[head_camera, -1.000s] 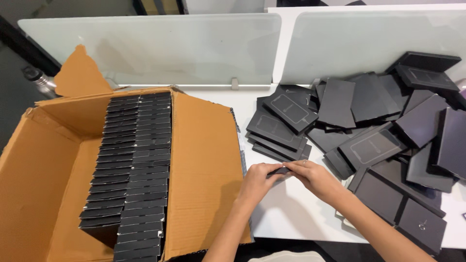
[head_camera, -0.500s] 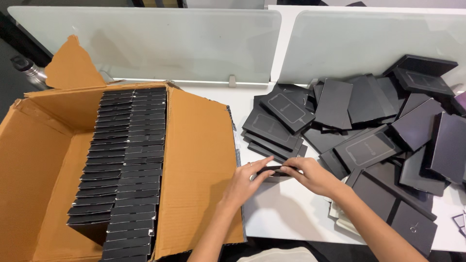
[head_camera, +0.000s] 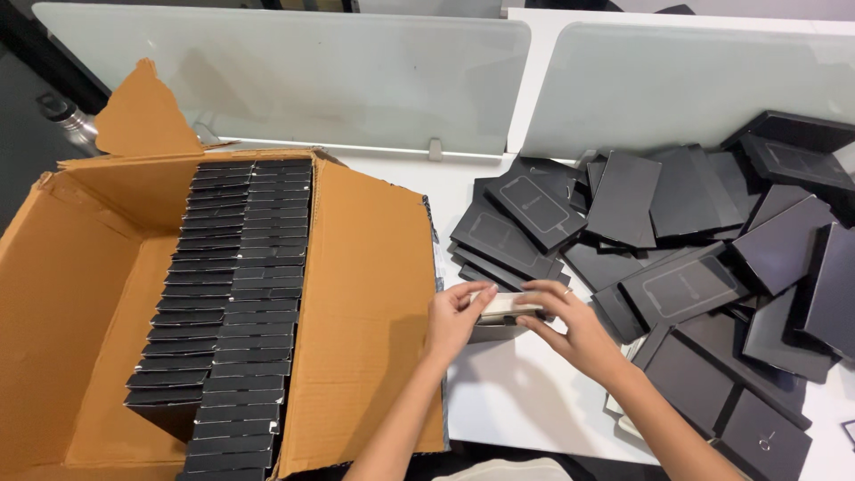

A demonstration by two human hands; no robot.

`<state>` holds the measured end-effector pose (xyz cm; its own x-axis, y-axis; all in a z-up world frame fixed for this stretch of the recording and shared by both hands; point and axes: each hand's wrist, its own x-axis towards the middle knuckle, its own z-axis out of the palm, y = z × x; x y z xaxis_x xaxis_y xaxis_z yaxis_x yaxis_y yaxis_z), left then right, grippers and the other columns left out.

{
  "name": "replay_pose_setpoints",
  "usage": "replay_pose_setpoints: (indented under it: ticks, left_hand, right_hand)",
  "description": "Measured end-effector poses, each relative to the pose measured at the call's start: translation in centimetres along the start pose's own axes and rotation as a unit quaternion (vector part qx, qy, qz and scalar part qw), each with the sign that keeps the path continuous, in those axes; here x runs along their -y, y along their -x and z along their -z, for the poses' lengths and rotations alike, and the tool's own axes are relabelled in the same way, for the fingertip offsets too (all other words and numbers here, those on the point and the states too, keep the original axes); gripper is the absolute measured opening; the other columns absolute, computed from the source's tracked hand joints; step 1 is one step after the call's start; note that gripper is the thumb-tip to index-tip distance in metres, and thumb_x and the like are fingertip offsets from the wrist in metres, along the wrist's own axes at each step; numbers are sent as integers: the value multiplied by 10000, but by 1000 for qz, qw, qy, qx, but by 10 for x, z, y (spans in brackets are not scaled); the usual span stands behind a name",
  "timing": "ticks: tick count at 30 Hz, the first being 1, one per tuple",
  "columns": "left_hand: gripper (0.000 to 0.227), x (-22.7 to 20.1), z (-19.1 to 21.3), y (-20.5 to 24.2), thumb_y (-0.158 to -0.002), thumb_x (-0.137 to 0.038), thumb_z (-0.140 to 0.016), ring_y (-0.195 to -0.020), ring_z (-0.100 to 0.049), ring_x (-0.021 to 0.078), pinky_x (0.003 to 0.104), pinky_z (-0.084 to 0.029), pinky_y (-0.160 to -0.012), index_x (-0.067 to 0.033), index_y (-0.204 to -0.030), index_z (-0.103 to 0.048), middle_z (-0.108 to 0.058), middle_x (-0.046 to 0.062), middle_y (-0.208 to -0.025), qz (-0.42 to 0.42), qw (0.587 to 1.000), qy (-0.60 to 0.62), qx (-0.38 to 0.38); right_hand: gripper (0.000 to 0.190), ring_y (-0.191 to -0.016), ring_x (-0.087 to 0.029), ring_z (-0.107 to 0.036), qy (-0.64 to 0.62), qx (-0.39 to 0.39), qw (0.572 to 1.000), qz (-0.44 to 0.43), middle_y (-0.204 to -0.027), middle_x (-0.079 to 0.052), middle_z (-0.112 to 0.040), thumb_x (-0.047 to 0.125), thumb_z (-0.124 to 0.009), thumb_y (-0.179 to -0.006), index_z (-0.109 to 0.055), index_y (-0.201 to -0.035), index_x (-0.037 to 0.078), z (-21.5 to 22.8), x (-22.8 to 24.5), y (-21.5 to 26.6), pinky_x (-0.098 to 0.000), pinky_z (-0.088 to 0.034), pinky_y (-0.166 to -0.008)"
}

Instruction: The person repeatedly picks up small black rectangular boxes from a pile on a white table, opens them to reveal a white interior, and places them into a large brown cardboard box. The person arranges the boxes in neat rows inside the larger container.

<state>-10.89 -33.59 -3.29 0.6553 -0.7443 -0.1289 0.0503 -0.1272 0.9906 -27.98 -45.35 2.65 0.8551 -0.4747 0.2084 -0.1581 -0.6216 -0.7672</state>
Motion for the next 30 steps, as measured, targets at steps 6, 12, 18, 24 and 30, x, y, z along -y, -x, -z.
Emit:
replay_pose_setpoints:
  ticks: [6,12,18,24,30]
  left_hand:
    - [259,-5,0,19,-970,-195,-675,-999,-719,93,224,-567,-873,-83,-1198,-725,-768,53,-1081,-124,983,125,42]
    - [365,1,9,26,-945,-129,-715,-1106,-700,180,308,-546,-968,-85,-1307,-727,-768,117,-1179,-156,985,9,74]
    - [395,14,10,16,-929,-63,-688,-1173,-648,143,296,-506,-1018,-69,-1325,-689,-713,98,-1329,-99,982,116,110]
    - [389,18,11,17,-959,-78,-637,-1018,-632,107,274,-527,-900,-85,-1344,-692,-709,100,-1292,-60,987,111,101]
    - [396,13,13,25,-1009,-142,-511,-804,-584,114,270,-514,-748,-84,-1337,-726,-776,114,-1066,-82,993,30,85]
  right_hand:
    - [276,-948,-196,-724,-15,17,999,37,-1208,-71,-679,144,-715,-905,-750,-1178,126,0,-7,-4,-318,-601,-808]
    - [241,-916,-157,-725,-62,26,996,-59,-1077,-24,-746,111,-751,-825,-737,-1065,104,1,-12,-14,-305,-619,-756]
    - [267,-782,-189,-733,-38,63,973,-218,-891,-143,-701,50,-669,-841,-734,-1097,91,-1,-13,-22,-337,-587,-722]
    - [261,-1057,-178,-698,-220,63,960,-160,-1139,-55,-740,108,-587,-902,-734,-1109,48,9,-35,-16,-333,-582,-930]
    - [252,-1223,-235,-665,-239,51,941,-233,-1384,-94,-628,157,-605,-938,-777,-1093,59,5,-41,1,-384,-514,-1065]
